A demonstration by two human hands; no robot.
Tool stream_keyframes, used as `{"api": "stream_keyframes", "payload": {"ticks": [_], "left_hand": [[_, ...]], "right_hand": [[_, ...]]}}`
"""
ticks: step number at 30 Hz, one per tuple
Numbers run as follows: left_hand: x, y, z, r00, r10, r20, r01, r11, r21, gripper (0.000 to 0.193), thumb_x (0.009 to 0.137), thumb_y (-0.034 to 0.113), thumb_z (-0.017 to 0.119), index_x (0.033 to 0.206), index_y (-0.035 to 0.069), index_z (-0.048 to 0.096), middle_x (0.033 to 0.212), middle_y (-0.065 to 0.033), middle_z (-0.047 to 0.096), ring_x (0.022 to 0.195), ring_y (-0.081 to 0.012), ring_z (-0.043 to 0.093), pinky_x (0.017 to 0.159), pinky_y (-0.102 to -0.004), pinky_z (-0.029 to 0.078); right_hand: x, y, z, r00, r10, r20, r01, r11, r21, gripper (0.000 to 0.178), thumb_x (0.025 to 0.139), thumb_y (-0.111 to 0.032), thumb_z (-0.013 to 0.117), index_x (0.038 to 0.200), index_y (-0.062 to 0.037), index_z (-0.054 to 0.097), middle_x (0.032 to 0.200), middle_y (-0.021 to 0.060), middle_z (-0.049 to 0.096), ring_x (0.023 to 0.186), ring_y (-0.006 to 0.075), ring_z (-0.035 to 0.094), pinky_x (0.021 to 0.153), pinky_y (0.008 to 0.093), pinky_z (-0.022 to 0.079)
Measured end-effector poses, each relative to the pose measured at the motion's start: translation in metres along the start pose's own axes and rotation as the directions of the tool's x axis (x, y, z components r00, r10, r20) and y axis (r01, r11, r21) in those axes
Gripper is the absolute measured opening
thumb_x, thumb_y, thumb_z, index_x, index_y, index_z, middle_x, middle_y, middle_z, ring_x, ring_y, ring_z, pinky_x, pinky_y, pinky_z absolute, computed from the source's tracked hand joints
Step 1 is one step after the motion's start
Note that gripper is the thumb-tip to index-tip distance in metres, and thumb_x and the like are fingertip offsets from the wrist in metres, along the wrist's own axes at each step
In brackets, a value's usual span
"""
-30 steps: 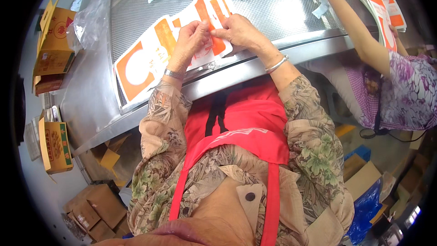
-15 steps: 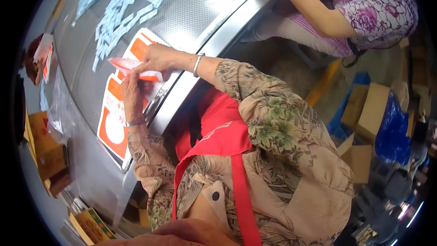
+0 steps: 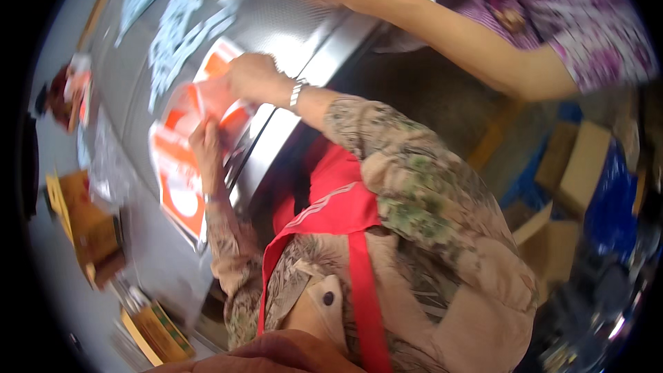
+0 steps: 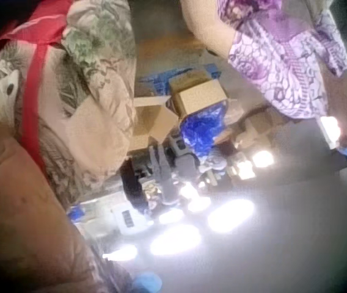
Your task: The person picks up a stack of paper packaging bags and aligns them, then picks up individual small white rectangular labels and applies them to the center of the larger orange-and-white printed sheets on a metal table.
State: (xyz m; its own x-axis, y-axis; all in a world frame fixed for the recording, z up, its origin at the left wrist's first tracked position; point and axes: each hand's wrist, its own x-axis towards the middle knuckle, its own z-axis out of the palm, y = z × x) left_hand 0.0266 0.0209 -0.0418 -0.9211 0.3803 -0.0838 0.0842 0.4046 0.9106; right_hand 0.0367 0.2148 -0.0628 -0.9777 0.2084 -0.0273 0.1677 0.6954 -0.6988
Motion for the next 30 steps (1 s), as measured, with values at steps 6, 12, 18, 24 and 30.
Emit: {"api": "stream_keyframes", "payload": {"ticks": [6, 12, 18, 24, 30], "left_hand": [[0.015, -0.003, -0.01, 0.998, 0.035, -0.046, -0.028, 0.987, 0.158, 0.033, 0.095, 0.029, 0.058, 0.079, 0.0, 0.065, 0.061, -0.0023, 0.058, 0.05, -0.0078, 0.051, 0.045, -0.0251, 0.04], [0.008, 0.026, -0.005, 0.976, -0.219, 0.008, 0.218, 0.965, -0.149, 0.039, 0.095, 0.035, 0.058, 0.087, -0.002, 0.066, 0.069, -0.007, 0.064, 0.056, -0.0105, 0.059, 0.05, -0.0228, 0.046], [0.01, 0.032, -0.01, 0.958, -0.281, 0.056, 0.287, 0.942, -0.172, 0.041, 0.091, 0.035, 0.055, 0.093, -0.004, 0.065, 0.074, -0.0093, 0.066, 0.062, -0.0138, 0.061, 0.056, -0.0254, 0.048], [0.006, 0.024, -0.012, 0.965, -0.257, 0.045, 0.26, 0.934, -0.244, 0.04, 0.087, 0.031, 0.052, 0.087, -0.006, 0.067, 0.074, -0.0105, 0.067, 0.064, -0.0144, 0.06, 0.058, -0.0273, 0.048], [-0.001, 0.028, -0.006, 0.99, -0.136, -0.028, 0.122, 0.952, -0.281, 0.041, 0.088, 0.028, 0.053, 0.074, -0.008, 0.065, 0.06, -0.0063, 0.06, 0.057, -0.0123, 0.054, 0.054, -0.0292, 0.044]], "right_hand": [[-0.012, 0.015, -0.044, 0.99, -0.089, -0.111, 0.117, 0.954, 0.276, 0.039, 0.087, -0.038, 0.069, 0.084, 0.0011, 0.069, 0.071, 0.0135, 0.067, 0.061, 0.025, 0.06, 0.06, 0.0361, 0.048], [-0.004, 0.008, -0.044, 0.946, -0.225, -0.234, 0.186, 0.967, -0.176, 0.03, 0.091, -0.023, 0.062, 0.112, -0.0024, 0.064, 0.107, 0.0217, 0.063, 0.094, 0.0393, 0.063, 0.083, 0.0449, 0.051], [0.043, -0.023, -0.043, 0.951, -0.299, -0.08, 0.275, 0.935, -0.226, 0.032, 0.091, -0.024, 0.061, 0.114, -0.0018, 0.063, 0.112, 0.0214, 0.061, 0.103, 0.038, 0.061, 0.09, 0.0451, 0.049], [0.103, -0.03, -0.028, 0.91, -0.402, -0.103, 0.362, 0.89, -0.277, 0.027, 0.089, -0.016, 0.059, 0.111, -0.0025, 0.067, 0.111, 0.0184, 0.064, 0.101, 0.0352, 0.063, 0.09, 0.0443, 0.049], [0.169, -0.032, 0.009, 0.856, -0.516, -0.023, 0.464, 0.787, -0.406, 0.021, 0.089, -0.01, 0.057, 0.106, -0.0021, 0.067, 0.103, 0.0199, 0.063, 0.095, 0.0359, 0.065, 0.084, 0.0455, 0.051]]}}
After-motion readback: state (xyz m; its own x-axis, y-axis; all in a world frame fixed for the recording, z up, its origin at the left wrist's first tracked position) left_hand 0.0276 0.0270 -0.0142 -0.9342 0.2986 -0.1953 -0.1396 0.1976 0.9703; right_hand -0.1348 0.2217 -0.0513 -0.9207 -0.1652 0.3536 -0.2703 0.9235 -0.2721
